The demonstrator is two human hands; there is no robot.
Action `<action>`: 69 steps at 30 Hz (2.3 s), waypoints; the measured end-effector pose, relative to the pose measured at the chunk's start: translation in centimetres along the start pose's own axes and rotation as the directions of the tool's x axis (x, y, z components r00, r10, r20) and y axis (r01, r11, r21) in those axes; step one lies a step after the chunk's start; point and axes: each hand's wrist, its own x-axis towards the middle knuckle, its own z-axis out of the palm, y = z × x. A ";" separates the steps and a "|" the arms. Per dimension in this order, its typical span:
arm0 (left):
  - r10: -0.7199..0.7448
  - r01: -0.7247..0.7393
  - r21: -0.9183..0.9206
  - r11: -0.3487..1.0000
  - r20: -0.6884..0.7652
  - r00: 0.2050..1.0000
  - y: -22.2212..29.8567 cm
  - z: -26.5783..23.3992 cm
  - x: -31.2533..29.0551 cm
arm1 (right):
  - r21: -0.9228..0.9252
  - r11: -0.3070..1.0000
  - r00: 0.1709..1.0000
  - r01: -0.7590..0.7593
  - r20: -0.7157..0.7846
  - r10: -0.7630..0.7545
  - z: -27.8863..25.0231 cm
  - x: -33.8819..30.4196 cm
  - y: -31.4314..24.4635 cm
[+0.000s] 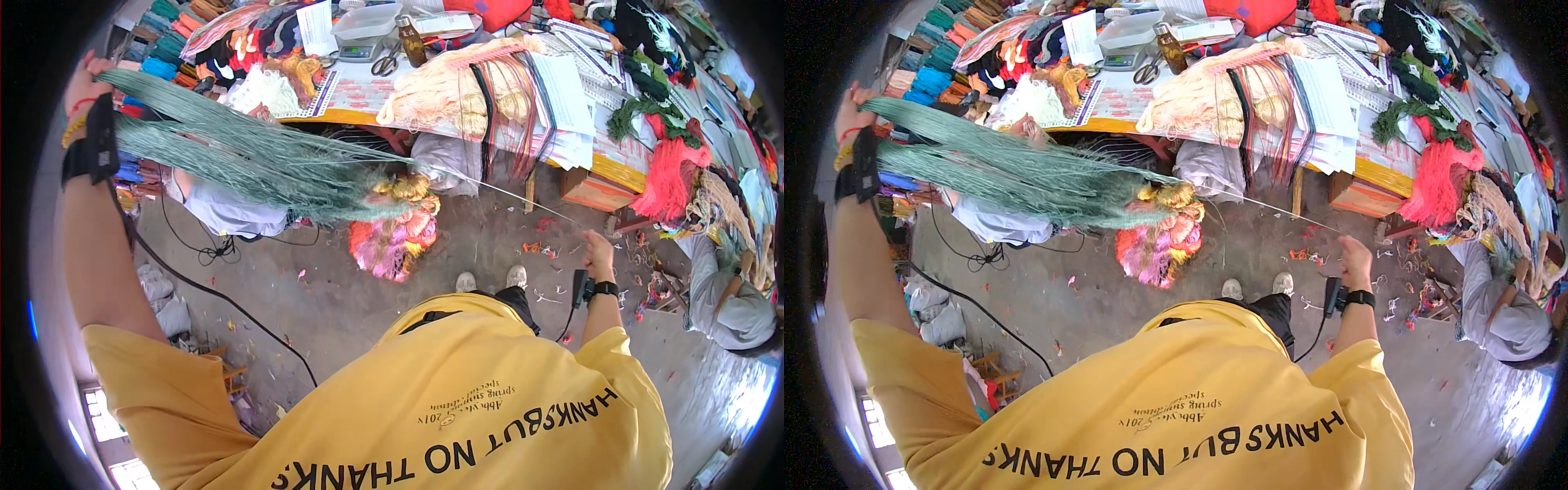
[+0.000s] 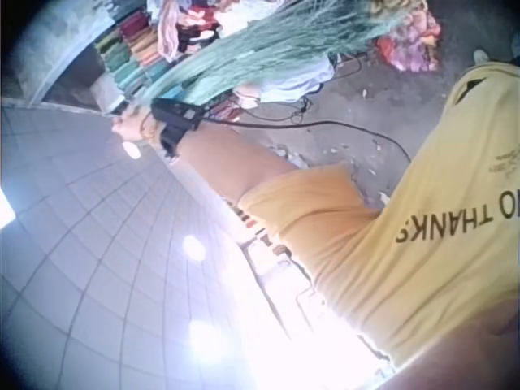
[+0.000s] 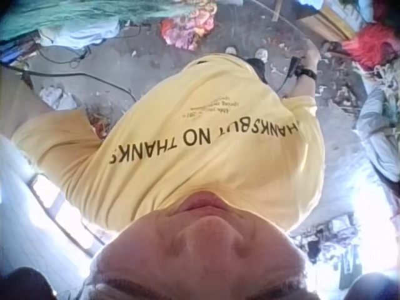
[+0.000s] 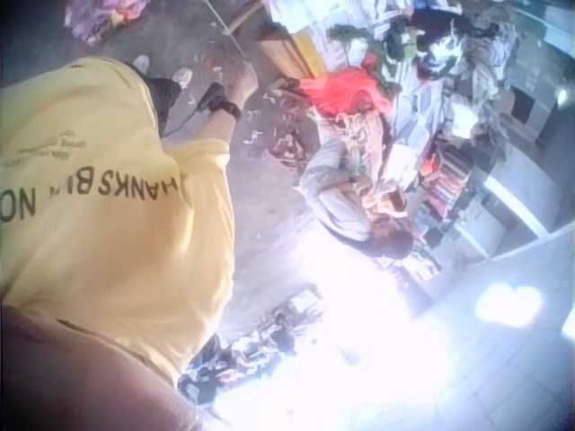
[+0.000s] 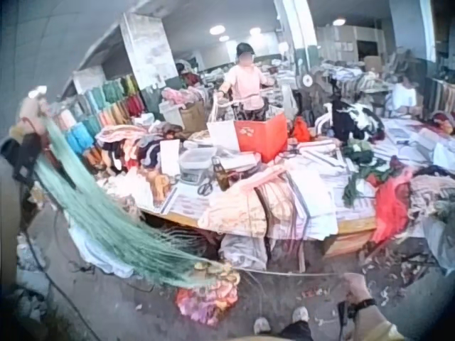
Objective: The person gathers a bundle of green thread, ties it into a knot, and loops it through a pink thread organizer. They walk to a rack to select more thread, then return to a table to compare the green thread against a paper chart and thread organizer.
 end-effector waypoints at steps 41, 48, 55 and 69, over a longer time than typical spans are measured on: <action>0.164 0.788 -0.253 0.561 0.967 0.194 -10.3 33.6 -43.4 | 0.409 0.473 0.396 0.780 0.262 -0.880 11.6 -21.0 -30.6; 0.090 0.792 -0.257 0.554 0.964 0.249 -8.5 32.8 -41.8 | 0.329 0.648 0.705 0.687 -0.085 -0.705 4.8 -14.0 -26.2; 0.042 0.682 -0.297 0.668 0.930 0.365 -8.5 32.5 -41.4 | 0.179 0.705 0.724 0.687 -0.253 -0.641 3.4 -9.6 -20.2; -0.037 0.735 -0.220 0.641 0.948 0.315 -9.2 30.1 -40.3 | 0.089 0.842 0.588 0.532 0.676 -0.444 20.1 -16.5 -13.9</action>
